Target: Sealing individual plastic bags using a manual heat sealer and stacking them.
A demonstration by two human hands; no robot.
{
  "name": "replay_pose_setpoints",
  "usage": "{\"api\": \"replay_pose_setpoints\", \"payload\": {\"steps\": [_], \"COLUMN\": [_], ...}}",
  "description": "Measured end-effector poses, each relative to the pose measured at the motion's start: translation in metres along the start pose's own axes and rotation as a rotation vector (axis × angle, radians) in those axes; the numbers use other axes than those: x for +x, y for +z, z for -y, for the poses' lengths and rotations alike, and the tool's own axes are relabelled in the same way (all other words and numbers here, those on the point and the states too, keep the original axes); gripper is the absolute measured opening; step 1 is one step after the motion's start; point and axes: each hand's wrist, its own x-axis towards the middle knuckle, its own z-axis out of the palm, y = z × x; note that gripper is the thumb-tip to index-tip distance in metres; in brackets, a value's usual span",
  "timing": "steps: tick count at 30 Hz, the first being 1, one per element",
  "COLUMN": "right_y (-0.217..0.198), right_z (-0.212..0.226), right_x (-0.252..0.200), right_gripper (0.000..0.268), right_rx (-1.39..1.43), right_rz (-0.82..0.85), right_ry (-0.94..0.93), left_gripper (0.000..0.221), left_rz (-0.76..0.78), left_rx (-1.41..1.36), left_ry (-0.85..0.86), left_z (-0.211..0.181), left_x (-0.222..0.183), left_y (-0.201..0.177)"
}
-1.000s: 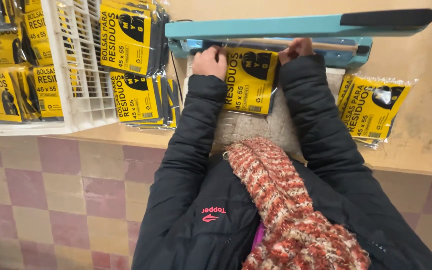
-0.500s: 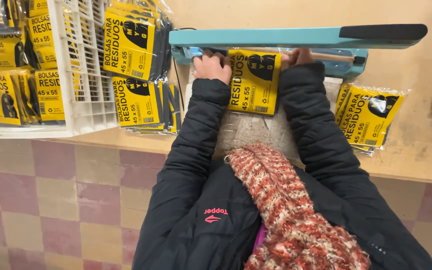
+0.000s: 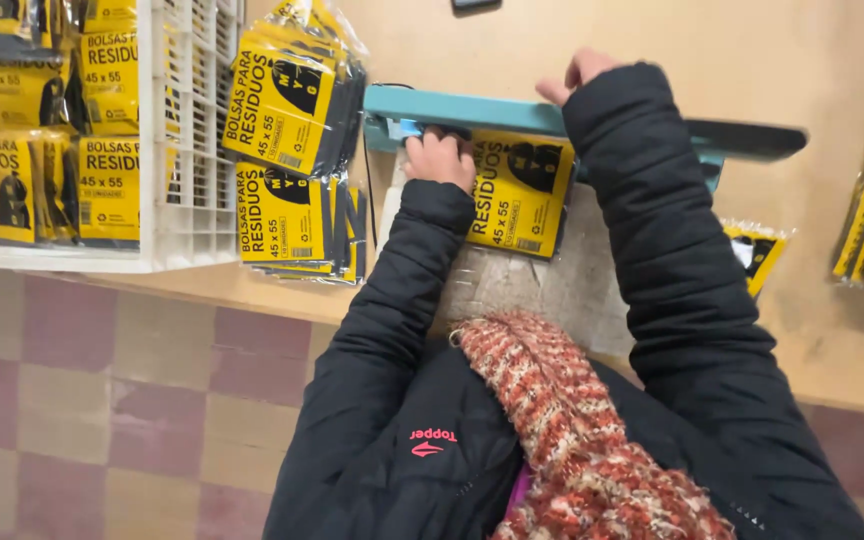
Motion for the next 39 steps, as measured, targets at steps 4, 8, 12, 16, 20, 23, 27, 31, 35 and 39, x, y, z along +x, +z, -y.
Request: {"api": "replay_pose_setpoints", "payload": {"steps": [4,8,12,16,20,23,27,31,35,39], "right_y": [0.035,0.044,0.041,0.052,0.047,0.043,0.046,0.049,0.049,0.047], "right_z": [-0.021,-0.027,-0.024,-0.032,-0.031,-0.030,-0.028,-0.031,-0.034,-0.031], "right_x": [0.000,-0.002,-0.001,-0.005,-0.007,-0.009,-0.011,-0.006,-0.006,-0.008], "right_gripper": [0.050,0.051,0.053,0.053,0.051,0.050,0.050,0.051,0.052,0.053], "right_rx": [0.014,0.152,0.199,0.162,0.240,0.233,0.276,0.233,0.246,0.233], "right_rz": [0.117,0.124,0.099,0.145,0.096,0.091,0.116,0.082,0.080,0.072], "right_ry": [0.060,0.082,0.057,0.064,0.048,0.034,0.092,0.044,0.051,0.033], "left_gripper": [0.017,0.017,0.016,0.029,0.060,0.061,0.049,0.040,0.026,0.028], "left_rz": [-0.010,-0.039,-0.125,-0.250,-0.334,-0.252,-0.172,-0.340,-0.338,-0.292], "left_rx": [0.003,0.017,-0.133,0.190,0.428,0.427,0.442,0.664,0.706,0.483], "left_ry": [0.004,0.026,0.033,-0.050,-0.013,0.021,0.124,0.167,0.190,0.301], "left_z": [-0.002,0.003,0.034,0.086,0.124,0.161,0.208,0.216,0.211,0.182], "left_x": [-0.005,-0.006,0.008,0.032,0.050,0.056,0.063,0.071,0.084,0.092], "left_y": [-0.004,-0.005,-0.027,-0.065,-0.075,-0.065,-0.044,-0.007,-0.016,-0.076]}}
